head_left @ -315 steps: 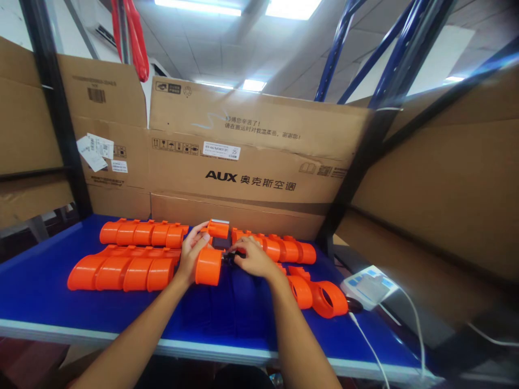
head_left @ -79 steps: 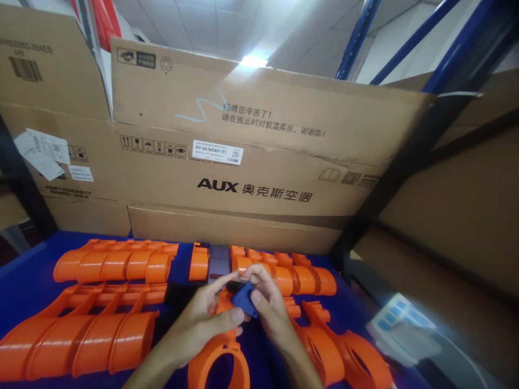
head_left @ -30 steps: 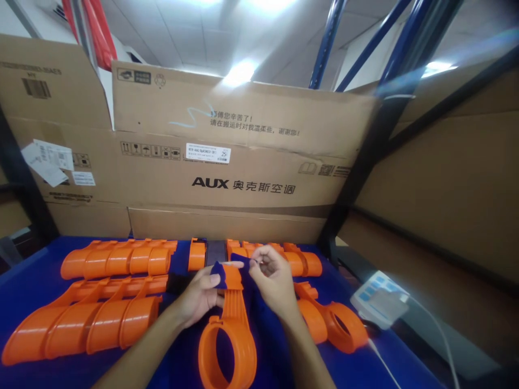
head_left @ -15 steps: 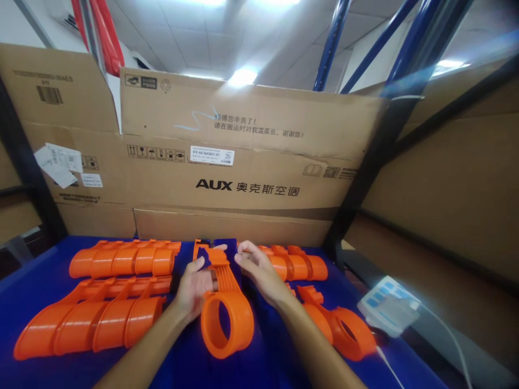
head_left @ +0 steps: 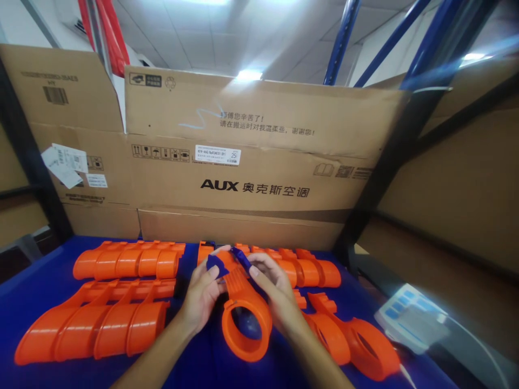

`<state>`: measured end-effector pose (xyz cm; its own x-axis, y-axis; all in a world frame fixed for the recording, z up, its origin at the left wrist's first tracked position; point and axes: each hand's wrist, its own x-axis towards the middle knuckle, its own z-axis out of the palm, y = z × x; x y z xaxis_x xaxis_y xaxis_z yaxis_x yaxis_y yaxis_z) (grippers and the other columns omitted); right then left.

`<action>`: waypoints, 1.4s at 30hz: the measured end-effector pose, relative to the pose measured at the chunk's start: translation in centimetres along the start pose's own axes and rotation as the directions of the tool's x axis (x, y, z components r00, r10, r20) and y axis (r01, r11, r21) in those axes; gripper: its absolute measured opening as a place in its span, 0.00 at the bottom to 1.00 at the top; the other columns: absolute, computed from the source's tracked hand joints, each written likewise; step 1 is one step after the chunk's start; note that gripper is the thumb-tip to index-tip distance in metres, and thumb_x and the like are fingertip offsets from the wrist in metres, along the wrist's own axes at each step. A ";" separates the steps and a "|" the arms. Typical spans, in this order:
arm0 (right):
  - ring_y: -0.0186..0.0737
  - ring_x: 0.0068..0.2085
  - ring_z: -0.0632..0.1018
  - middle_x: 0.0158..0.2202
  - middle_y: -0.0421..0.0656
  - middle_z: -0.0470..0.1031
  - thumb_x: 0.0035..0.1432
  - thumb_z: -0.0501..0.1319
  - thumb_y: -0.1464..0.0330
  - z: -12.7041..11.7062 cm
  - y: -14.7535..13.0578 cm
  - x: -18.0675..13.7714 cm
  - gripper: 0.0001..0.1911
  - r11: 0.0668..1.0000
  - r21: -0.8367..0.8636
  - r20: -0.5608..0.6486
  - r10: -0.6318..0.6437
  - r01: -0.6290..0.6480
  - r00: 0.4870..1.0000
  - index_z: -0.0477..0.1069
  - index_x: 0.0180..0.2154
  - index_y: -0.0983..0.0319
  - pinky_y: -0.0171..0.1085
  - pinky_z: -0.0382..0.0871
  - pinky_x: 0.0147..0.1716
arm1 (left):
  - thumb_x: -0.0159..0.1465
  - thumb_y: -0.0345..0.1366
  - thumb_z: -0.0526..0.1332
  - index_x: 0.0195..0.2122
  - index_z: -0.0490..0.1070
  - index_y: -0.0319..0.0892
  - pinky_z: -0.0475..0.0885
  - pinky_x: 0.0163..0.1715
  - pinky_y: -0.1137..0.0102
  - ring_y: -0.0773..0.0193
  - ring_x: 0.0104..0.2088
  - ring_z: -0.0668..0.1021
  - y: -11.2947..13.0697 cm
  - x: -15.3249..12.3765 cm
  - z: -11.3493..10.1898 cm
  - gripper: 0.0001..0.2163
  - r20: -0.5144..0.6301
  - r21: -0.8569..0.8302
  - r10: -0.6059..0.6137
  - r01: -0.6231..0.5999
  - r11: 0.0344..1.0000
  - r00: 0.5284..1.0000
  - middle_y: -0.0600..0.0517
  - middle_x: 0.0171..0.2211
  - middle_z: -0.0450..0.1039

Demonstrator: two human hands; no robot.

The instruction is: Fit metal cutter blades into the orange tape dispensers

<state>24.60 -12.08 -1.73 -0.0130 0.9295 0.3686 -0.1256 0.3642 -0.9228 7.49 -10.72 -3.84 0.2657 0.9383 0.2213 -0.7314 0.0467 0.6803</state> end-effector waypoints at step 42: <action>0.56 0.53 0.77 0.55 0.50 0.74 0.55 0.72 0.65 -1.1 -0.4 -1.1 0.37 0.502 -0.658 0.266 -0.543 0.561 0.797 0.64 0.64 0.52 0.54 0.74 0.52 | 0.58 0.41 0.72 0.65 0.66 0.49 0.66 0.63 0.54 0.43 0.65 0.69 -0.8 -0.5 0.0 0.33 -0.040 0.164 0.226 -0.217 0.962 0.973 0.42 0.65 0.68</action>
<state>25.72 -13.16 -1.84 -0.2057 0.5273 0.8244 0.5827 0.7428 -0.3297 7.97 -11.22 -4.51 0.0681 0.9373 0.3418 -0.6586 -0.2151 0.7211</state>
